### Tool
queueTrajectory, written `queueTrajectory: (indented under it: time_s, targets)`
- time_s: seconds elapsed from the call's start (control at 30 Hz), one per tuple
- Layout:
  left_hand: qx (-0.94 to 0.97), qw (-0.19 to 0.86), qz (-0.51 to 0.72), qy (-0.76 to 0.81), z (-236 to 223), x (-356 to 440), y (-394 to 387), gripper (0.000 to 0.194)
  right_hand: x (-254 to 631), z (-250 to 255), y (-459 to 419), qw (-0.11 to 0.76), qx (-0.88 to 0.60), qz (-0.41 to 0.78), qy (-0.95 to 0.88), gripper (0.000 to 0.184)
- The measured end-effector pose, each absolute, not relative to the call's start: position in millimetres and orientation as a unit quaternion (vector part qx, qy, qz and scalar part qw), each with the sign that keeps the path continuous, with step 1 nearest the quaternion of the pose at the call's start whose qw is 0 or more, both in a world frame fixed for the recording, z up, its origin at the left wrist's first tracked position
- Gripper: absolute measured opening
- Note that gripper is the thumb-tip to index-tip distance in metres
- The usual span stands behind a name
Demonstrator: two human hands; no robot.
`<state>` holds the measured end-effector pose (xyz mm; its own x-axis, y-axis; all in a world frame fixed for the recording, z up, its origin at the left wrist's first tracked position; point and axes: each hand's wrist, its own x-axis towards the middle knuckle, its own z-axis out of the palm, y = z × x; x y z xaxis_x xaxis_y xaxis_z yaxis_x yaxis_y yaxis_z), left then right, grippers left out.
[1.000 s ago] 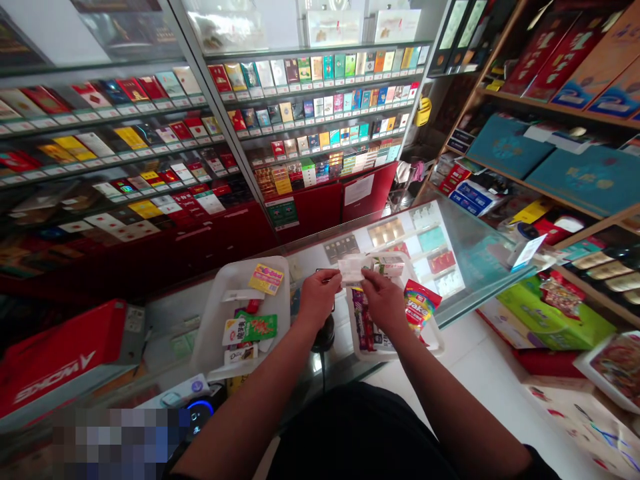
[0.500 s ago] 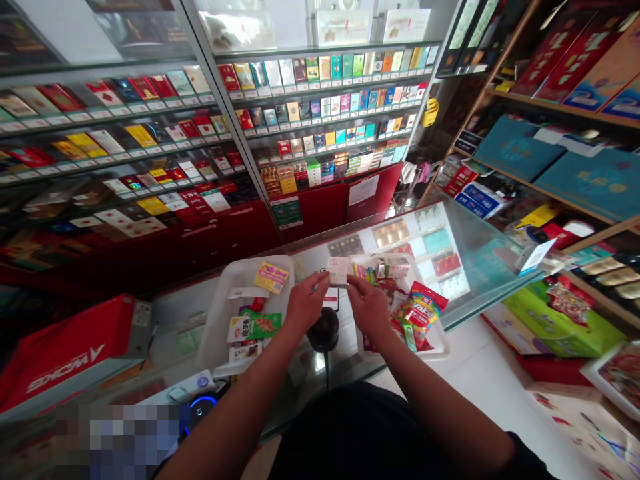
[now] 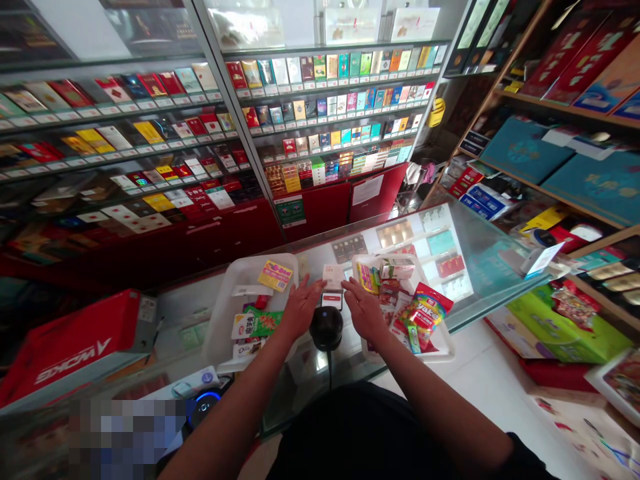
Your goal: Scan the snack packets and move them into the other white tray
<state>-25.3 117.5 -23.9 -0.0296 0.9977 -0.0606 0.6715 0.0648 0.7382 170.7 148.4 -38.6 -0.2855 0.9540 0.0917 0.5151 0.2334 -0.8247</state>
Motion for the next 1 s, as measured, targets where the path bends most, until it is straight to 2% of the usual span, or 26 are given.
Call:
queueTrajectory:
  time_s: [0.53,1.0]
  targets:
    - [0.622,0.314,0.279,0.660,-57,-38,113,0.053,166,-67,147,0.303,-0.474,0.350,-0.749,0.047]
    - [0.605,0.315,0.297,0.668,-67,-40,106,0.053,162,-74,150,0.304,-0.455,0.377,-0.747,0.053]
